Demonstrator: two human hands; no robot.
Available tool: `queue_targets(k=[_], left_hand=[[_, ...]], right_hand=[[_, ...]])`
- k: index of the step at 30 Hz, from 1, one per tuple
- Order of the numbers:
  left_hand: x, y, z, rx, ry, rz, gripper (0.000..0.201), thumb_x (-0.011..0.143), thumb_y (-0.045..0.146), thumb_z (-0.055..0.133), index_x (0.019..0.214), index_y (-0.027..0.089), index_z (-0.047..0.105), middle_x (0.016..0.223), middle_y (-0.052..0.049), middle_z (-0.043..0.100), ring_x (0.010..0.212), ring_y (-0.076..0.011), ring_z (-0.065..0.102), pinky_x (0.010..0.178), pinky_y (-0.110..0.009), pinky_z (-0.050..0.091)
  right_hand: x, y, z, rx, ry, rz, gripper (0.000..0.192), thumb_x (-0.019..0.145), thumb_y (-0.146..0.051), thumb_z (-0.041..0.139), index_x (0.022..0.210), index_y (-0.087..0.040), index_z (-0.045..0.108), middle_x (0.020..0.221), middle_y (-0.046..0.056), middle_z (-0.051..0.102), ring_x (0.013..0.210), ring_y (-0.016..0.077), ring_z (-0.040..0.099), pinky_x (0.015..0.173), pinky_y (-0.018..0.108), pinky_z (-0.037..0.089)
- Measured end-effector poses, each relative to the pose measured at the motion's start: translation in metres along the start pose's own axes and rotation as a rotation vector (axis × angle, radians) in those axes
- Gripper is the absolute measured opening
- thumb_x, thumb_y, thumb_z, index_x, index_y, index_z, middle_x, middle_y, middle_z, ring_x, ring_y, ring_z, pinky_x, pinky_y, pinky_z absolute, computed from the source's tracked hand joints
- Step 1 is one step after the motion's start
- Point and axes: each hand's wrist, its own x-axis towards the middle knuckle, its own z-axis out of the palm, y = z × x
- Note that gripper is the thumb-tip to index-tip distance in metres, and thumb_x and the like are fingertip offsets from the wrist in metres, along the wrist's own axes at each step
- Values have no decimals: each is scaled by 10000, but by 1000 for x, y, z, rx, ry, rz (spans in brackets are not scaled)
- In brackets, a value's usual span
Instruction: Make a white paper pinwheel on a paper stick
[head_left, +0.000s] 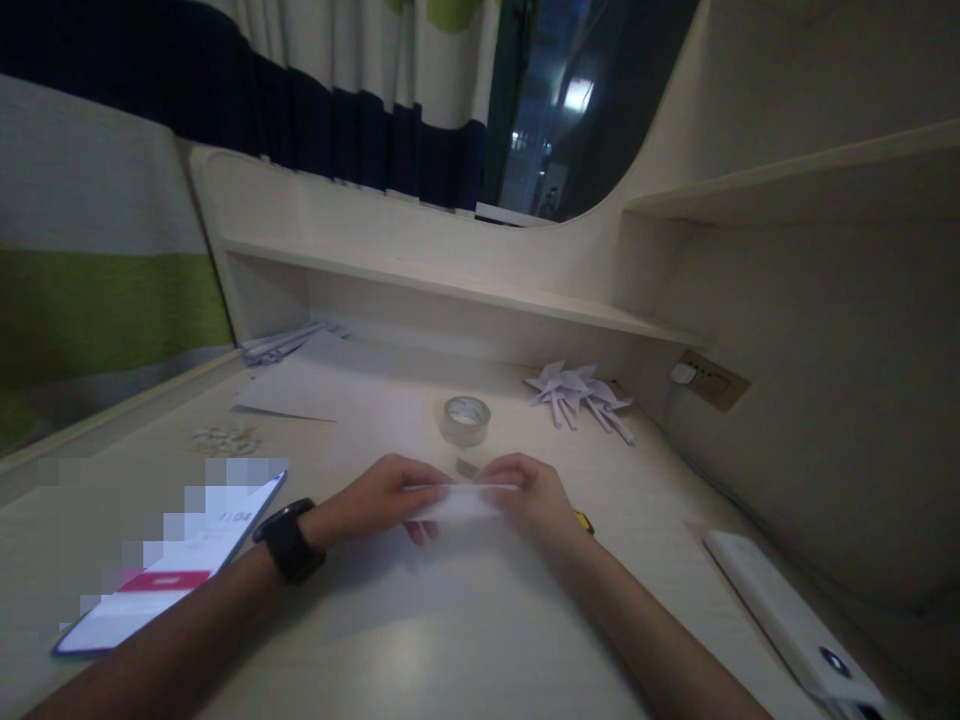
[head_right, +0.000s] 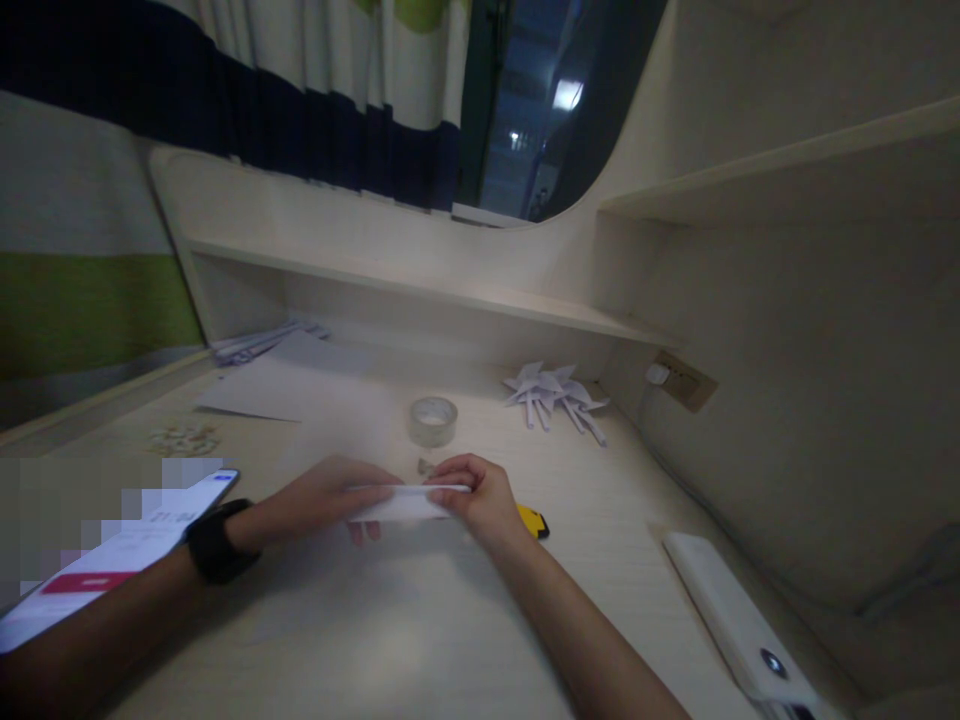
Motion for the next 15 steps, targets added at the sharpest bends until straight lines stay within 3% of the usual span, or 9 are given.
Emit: queue_targets(k=[7,15], left_hand=[[0,6,1,-95,54,0,369,809,371,640,1056,102,693,773,-107,721,650,-182,670,559,-267,547],[2,2,3,-137,158,-87,319,712,311,734,958,108,730,739,-100,733,624,-180,670,609,-293,549]], right_hand=[[1,6,-3,171,-55,7,397,553,-273,832,889,-189,638,855,43,728,663,179,671,473,254,549],[1,7,-3,194,-79,-38,325,562,-240,830,829,-170,660,782,40,734,644,158,668,597,280,558]])
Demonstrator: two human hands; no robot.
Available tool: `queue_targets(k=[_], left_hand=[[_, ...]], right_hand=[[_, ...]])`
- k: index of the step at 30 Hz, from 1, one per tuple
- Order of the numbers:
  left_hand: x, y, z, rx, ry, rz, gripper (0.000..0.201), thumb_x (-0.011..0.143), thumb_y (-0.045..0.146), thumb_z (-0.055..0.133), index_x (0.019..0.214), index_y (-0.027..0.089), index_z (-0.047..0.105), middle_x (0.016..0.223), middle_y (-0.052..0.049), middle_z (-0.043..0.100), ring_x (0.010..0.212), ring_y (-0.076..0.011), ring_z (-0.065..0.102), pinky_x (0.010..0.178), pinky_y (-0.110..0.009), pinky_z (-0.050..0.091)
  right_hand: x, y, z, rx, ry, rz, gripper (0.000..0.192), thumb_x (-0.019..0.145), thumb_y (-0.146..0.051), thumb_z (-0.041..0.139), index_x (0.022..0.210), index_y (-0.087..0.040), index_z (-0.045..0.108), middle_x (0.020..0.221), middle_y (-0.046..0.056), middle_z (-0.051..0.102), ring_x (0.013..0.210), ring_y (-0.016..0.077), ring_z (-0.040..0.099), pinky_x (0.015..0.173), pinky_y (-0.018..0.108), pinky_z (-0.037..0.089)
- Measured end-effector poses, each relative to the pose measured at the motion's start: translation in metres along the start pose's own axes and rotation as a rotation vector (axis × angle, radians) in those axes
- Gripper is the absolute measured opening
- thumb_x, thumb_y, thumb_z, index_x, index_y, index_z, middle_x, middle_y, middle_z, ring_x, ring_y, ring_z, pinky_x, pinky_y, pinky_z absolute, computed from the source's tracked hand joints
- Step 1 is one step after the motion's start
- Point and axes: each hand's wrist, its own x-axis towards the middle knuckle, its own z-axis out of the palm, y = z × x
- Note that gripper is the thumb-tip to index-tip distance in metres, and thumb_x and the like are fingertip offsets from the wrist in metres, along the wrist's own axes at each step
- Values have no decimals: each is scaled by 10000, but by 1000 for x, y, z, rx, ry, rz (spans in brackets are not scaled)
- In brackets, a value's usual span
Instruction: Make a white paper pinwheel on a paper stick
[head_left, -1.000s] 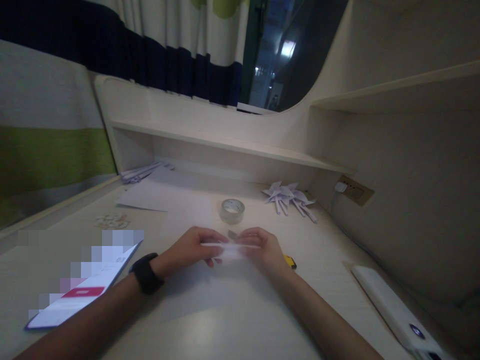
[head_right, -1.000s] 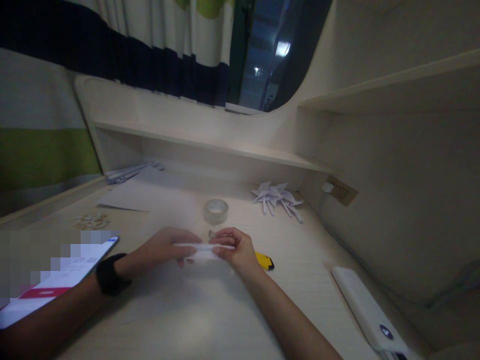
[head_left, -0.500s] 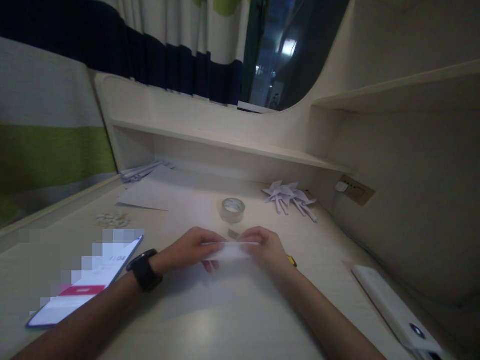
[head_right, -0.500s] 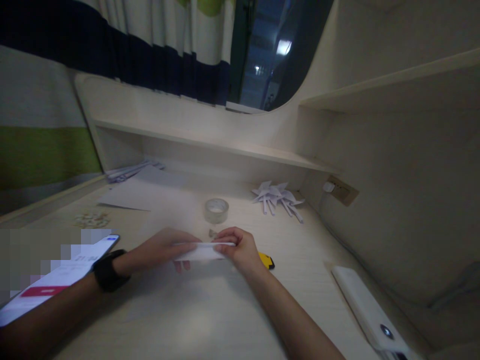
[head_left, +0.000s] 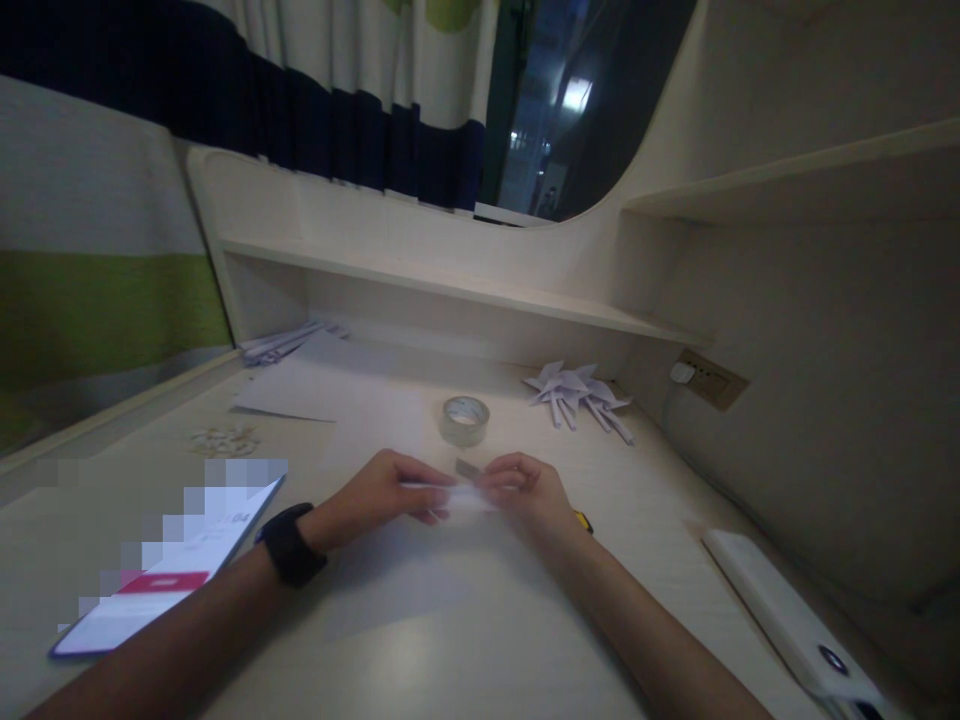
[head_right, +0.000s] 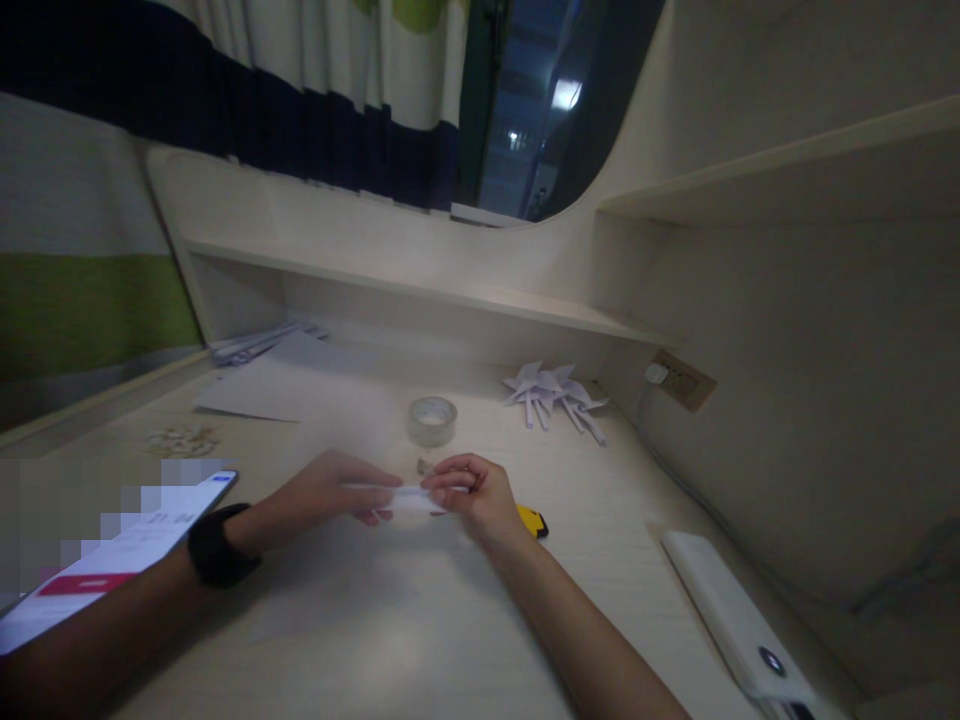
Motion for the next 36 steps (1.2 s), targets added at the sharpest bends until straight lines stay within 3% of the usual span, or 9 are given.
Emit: queue_targets(k=[9,18,23,28,33,36], left_hand=[[1,0,2,71,35,39,272,724,304,710,911,108,729,756,-86,732,622,-171,672,591,-275,545],[1,-9,6,281,63,167,262,790,328,639,963,152,727,798,-70,737,599,-156,671,581,-249,523],[-3,-8,7,365,-1,249,320,881,369,533,1043,153,705,663,-53,715,512,-132,645,513,-218,510],[-1,-8,5,232,-23,167,360,840,421,592,1043,146,704,635,-54,701,520,-143,643,495,-229,521],[3,-9,5,165,18,102,353,807,434,621,904,114,736,647,-72,700,533,-146,635,520,-249,529],[5,-12,5,153,40,66,336,779,409,652,920,113,727,648,-65,698,528,-145,632,523,-255,530]], right_hand=[[-3,-8,5,-162,20,-22,323,558,-239,822,837,-186,667,842,61,735,777,211,691,673,319,552],[-3,-6,10,-144,105,42,284,540,-286,839,746,-182,673,726,38,719,632,186,666,611,320,555],[-3,-7,9,-39,104,120,339,499,-283,860,752,-163,667,657,15,692,564,149,634,570,294,550],[-3,-7,7,25,81,129,361,495,-257,861,777,-153,662,710,35,712,597,147,649,570,268,542],[-3,-8,7,-23,81,129,347,477,-210,854,763,-154,665,729,41,721,588,141,645,581,263,532],[-3,-7,8,-85,80,96,349,468,-176,845,769,-164,668,750,36,725,625,151,654,604,269,532]])
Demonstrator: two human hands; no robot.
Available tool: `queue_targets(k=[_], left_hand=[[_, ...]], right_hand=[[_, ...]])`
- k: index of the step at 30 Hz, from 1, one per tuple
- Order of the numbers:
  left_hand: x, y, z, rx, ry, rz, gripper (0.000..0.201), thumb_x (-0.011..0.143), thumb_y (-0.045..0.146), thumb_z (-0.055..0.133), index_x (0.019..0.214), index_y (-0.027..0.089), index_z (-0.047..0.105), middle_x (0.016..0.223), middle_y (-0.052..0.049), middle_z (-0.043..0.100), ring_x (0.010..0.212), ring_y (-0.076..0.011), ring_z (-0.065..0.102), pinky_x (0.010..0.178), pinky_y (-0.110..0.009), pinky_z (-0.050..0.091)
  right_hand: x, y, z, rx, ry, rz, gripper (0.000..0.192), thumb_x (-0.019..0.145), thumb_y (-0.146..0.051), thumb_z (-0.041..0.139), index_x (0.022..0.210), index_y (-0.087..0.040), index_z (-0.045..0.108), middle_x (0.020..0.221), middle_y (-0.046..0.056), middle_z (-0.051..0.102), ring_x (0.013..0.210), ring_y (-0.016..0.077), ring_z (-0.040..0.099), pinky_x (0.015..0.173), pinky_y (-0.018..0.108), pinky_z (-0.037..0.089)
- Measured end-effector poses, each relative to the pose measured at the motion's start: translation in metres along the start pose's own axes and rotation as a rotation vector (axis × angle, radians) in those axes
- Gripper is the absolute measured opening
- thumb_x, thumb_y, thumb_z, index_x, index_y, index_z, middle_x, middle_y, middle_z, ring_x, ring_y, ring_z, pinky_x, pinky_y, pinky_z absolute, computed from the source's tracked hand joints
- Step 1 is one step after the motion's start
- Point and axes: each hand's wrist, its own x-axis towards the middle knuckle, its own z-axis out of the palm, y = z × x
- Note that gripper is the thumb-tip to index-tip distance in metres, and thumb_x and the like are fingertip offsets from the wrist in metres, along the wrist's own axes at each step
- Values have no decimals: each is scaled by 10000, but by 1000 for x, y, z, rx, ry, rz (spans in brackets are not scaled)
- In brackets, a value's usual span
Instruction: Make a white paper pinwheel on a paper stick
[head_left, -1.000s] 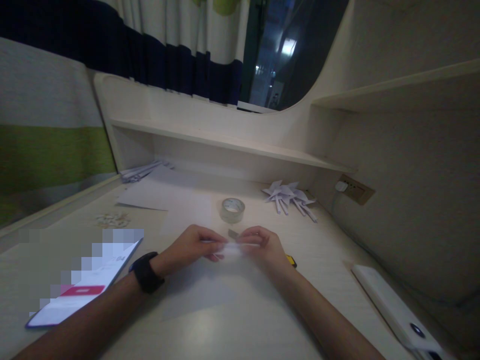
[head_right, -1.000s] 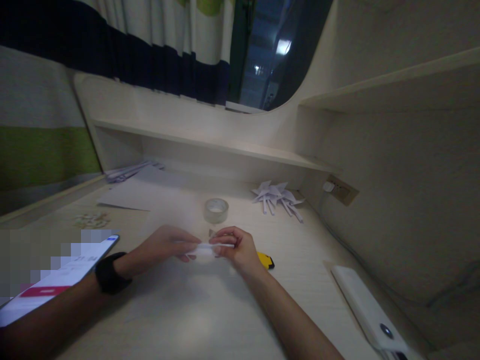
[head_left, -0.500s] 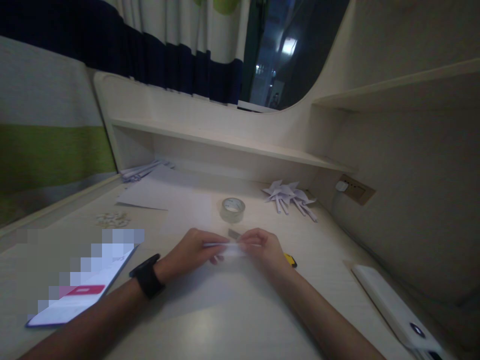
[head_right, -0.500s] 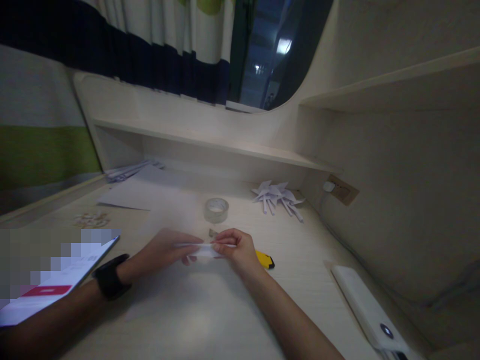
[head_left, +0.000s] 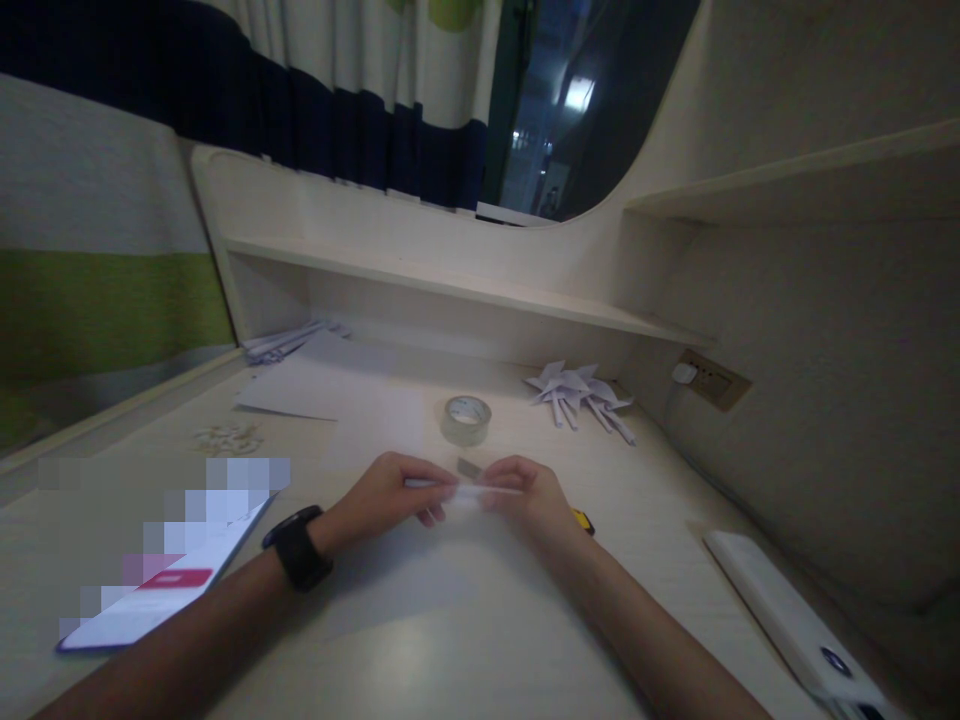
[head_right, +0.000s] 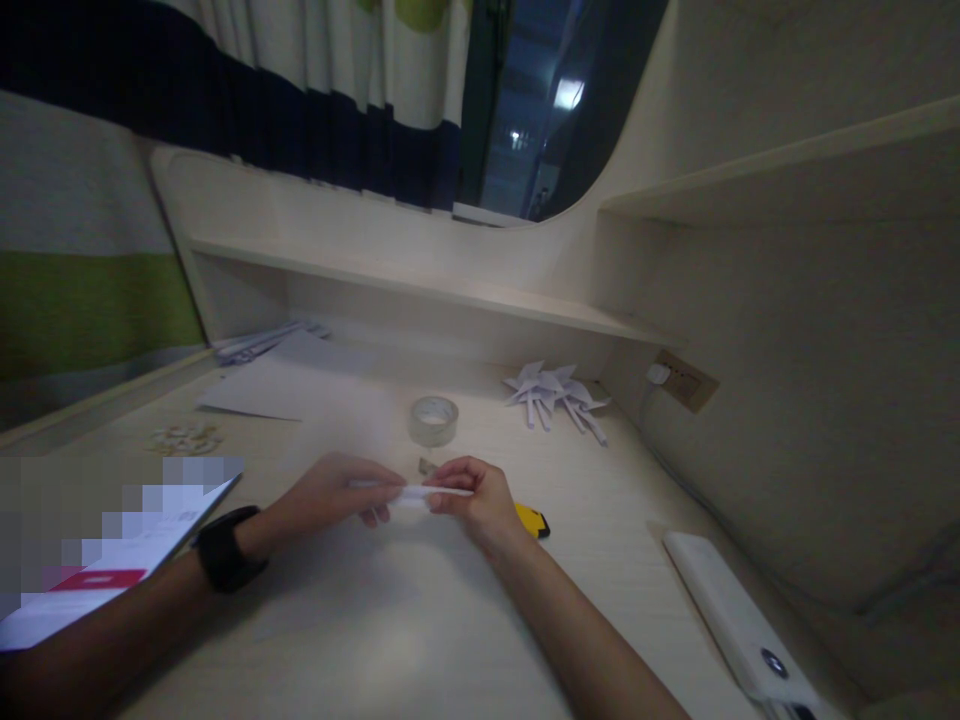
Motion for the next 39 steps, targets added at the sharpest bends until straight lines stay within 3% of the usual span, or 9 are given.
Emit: queue_targets(k=[3,7,12,15,21,27,32,39], left_hand=[[1,-4,0,20,-14,0,312,757,366,676,945,121,719,657,-50,696,530,-141,630,516,-245,519],[-1,-4,-2,185,0,105,241,795,345,639,903,150,731,649,-28,691,535,-123,623,528,-215,493],[-3,1,-2,224,-43,127,331,869,410,538,887,133,719,682,-46,693,539,-127,633,508,-206,490],[-4,3,-3,230,-67,126,357,884,413,513,876,122,719,644,-45,682,527,-129,631,497,-204,487],[-4,7,-4,91,-52,74,290,820,344,616,981,122,712,827,-83,723,600,-141,656,561,-241,537],[-3,5,-4,12,-39,69,327,838,378,593,972,105,712,794,-101,723,607,-165,673,536,-259,557],[-3,9,-5,-77,-51,45,319,816,362,627,990,107,708,916,-122,719,646,-183,690,544,-272,569],[-5,15,-6,-207,-23,-32,317,752,309,705,989,98,718,910,-128,730,749,-229,699,656,-338,587]], right_hand=[[1,1,1,-84,10,-38,298,493,-148,815,752,-165,668,740,35,722,639,160,654,601,273,531],[1,1,4,-150,42,-29,230,553,-204,783,739,-173,652,693,17,705,577,162,640,521,274,523],[-1,-1,3,-216,-6,-159,300,545,-198,803,805,-183,654,803,40,729,745,192,681,668,299,544],[0,-1,1,-234,3,-164,279,559,-194,793,800,-184,654,798,44,732,743,198,687,660,298,541],[2,0,0,-197,44,-110,277,563,-225,793,802,-183,659,785,52,736,738,215,695,630,295,542],[2,3,1,-93,57,-99,330,562,-296,821,820,-193,642,795,42,737,689,209,691,550,289,557],[2,4,2,19,27,-54,382,553,-324,833,847,-191,629,797,32,735,655,201,684,513,300,572],[-1,4,3,132,-27,-63,368,559,-285,838,841,-185,625,830,37,739,680,185,687,577,304,581]])
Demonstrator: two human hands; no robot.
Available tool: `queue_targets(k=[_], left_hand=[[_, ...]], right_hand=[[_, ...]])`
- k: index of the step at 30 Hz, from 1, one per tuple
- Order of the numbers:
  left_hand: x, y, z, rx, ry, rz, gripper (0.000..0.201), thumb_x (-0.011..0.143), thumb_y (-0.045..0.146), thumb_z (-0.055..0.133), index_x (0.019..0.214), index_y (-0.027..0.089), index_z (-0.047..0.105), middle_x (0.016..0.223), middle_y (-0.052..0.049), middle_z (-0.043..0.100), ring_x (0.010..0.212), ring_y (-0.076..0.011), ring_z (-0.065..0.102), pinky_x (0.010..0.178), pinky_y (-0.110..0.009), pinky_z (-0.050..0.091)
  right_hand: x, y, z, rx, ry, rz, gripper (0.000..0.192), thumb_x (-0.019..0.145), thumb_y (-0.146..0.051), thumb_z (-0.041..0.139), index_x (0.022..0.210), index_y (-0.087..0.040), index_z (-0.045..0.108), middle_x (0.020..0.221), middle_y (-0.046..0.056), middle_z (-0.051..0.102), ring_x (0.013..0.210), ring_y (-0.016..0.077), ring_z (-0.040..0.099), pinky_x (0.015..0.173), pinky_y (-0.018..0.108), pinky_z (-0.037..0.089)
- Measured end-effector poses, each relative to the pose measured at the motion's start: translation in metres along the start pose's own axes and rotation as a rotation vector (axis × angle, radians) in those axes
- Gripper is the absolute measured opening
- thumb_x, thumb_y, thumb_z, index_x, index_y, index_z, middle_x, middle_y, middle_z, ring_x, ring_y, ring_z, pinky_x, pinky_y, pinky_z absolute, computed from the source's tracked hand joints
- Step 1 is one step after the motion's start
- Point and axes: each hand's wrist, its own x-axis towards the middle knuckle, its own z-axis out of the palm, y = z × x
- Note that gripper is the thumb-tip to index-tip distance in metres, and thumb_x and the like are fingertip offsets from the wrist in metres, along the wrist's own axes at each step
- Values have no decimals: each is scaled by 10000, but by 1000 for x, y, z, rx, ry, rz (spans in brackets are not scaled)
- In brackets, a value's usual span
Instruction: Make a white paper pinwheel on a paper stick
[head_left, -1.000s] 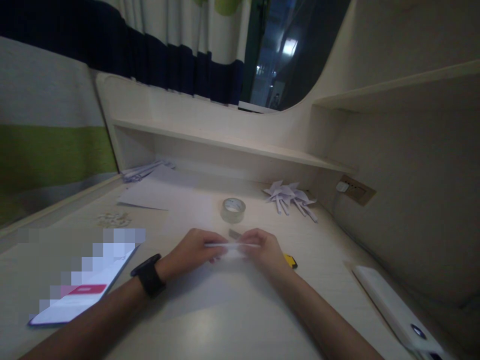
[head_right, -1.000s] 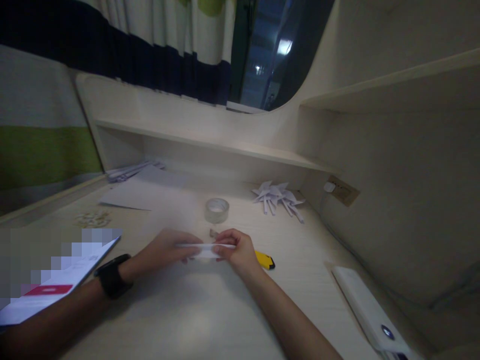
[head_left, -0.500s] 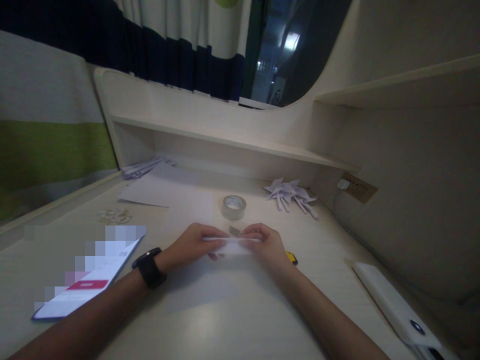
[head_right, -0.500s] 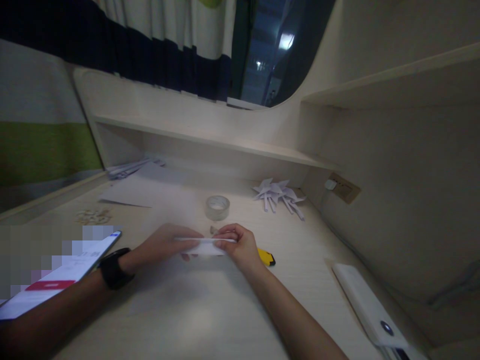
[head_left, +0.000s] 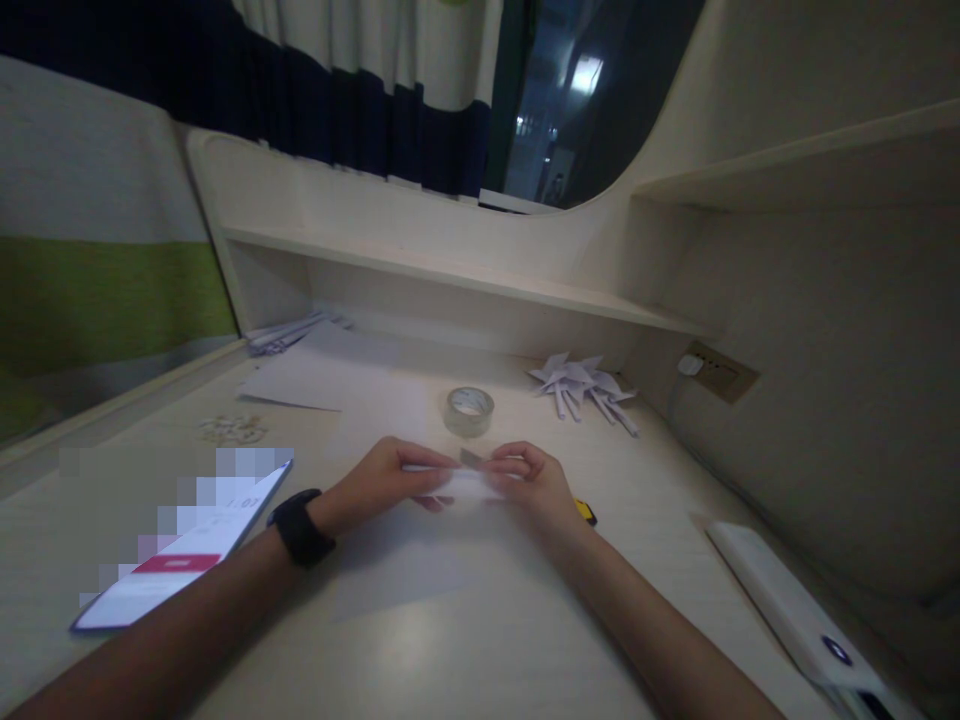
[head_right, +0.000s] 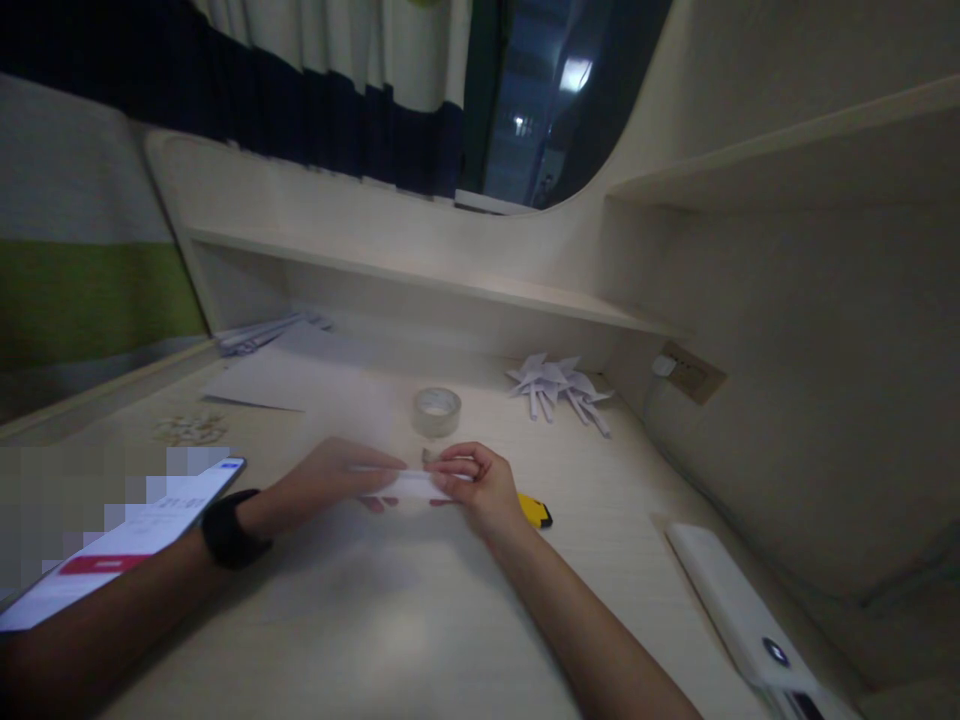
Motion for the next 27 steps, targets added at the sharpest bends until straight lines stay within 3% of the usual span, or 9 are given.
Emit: queue_targets(k=[6,17,20,24,27], left_hand=[[-1,4,1,71,27,10,246,715,258,735,912,111,744,772,-95,743,699,-200,695,692,-309,566],[5,-8,2,221,113,45,257,709,311,716,900,142,742,838,-84,744,720,-204,686,682,-318,551],[5,-11,0,262,97,39,299,716,344,709,931,137,734,839,-88,742,715,-200,684,670,-303,542],[6,-14,-1,213,32,-18,367,769,410,649,969,110,721,690,-88,722,595,-177,664,585,-289,532],[4,-12,0,217,57,-6,335,760,369,657,949,102,725,659,-82,716,576,-169,655,575,-276,522]], right_hand=[[3,3,-4,-29,15,-30,346,543,-256,844,812,-181,639,781,42,743,658,177,685,619,291,561],[0,0,-1,-153,5,-26,411,554,-331,830,873,-187,613,875,70,739,746,218,695,671,340,554],[0,2,-2,-168,15,-42,405,550,-314,830,869,-192,613,868,63,740,754,214,694,671,325,546],[-1,3,-2,-203,34,-42,411,544,-310,833,872,-195,614,848,63,740,749,220,694,644,313,539],[-1,3,0,-177,27,-31,406,545,-329,833,861,-193,617,838,57,739,724,211,691,634,317,548]])
